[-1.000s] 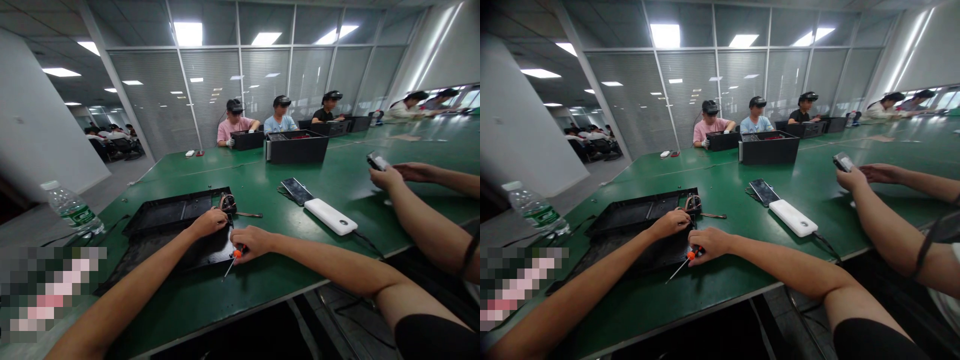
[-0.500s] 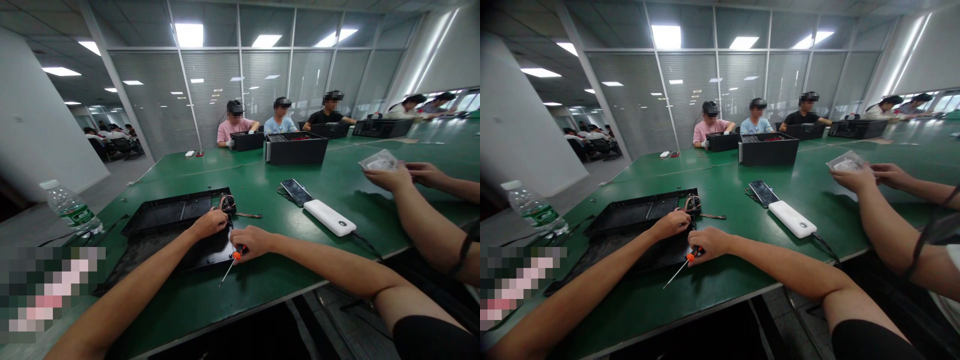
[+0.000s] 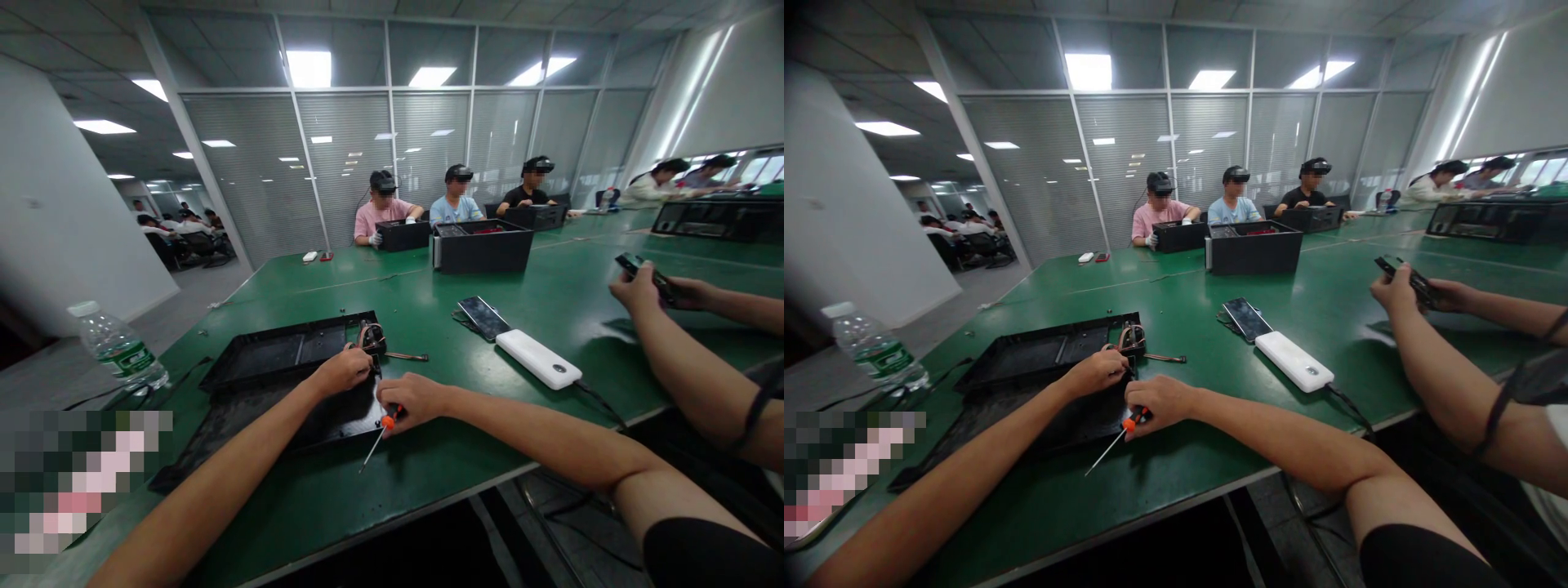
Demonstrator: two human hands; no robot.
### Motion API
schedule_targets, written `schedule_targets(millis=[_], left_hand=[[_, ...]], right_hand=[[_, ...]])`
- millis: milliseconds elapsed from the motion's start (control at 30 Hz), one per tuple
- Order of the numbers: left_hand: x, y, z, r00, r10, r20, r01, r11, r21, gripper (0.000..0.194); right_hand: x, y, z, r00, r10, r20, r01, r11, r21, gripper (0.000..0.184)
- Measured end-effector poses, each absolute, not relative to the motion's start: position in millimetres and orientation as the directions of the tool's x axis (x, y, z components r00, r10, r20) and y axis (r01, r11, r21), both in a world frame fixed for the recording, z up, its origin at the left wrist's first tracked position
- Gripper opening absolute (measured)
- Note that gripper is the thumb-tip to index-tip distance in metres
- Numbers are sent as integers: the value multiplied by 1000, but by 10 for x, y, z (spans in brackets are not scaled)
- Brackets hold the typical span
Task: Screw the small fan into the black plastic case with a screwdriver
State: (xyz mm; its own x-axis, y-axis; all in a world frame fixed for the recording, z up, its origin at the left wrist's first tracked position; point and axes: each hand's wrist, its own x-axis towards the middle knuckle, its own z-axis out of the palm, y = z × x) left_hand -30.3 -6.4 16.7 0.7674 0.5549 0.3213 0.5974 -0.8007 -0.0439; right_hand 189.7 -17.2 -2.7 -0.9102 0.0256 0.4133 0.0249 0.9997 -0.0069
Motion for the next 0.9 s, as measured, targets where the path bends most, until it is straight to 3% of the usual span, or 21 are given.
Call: schedule_targets(millis=[167, 300, 400, 533, 633, 800, 900], left_hand=[[-307, -63, 145, 767, 547, 336, 591, -806, -35, 16], [-311, -62, 152, 769, 545, 333, 582, -813, -12, 15], [-307, -70, 176, 766, 561, 313, 590, -807, 2, 16], [-293, -81, 178, 783, 541, 307, 567, -824, 5, 17], [-291, -76, 131, 755, 539, 374, 576, -817, 16, 17], [-315, -34, 41, 642, 569, 514, 626, -776, 77, 17], [-318, -7, 14, 635, 572, 519, 629, -773, 83, 16]], right_hand=[[1892, -191, -23, -913, 49, 404, 36, 999, -41, 38], [1912, -218, 46, -924, 87, 373, 35, 989, -144, 39], [1973, -186, 169, -911, 154, 383, 24, 946, -323, 35], [2105, 1, 318, -746, 510, 428, 79, 706, -704, 22], [2202, 180, 359, -635, 683, 361, 51, 503, -863, 26], [2284, 298, 371, -618, 688, 381, 145, 575, -805, 33], [2278, 274, 381, -580, 679, 450, 203, 655, -728, 33]])
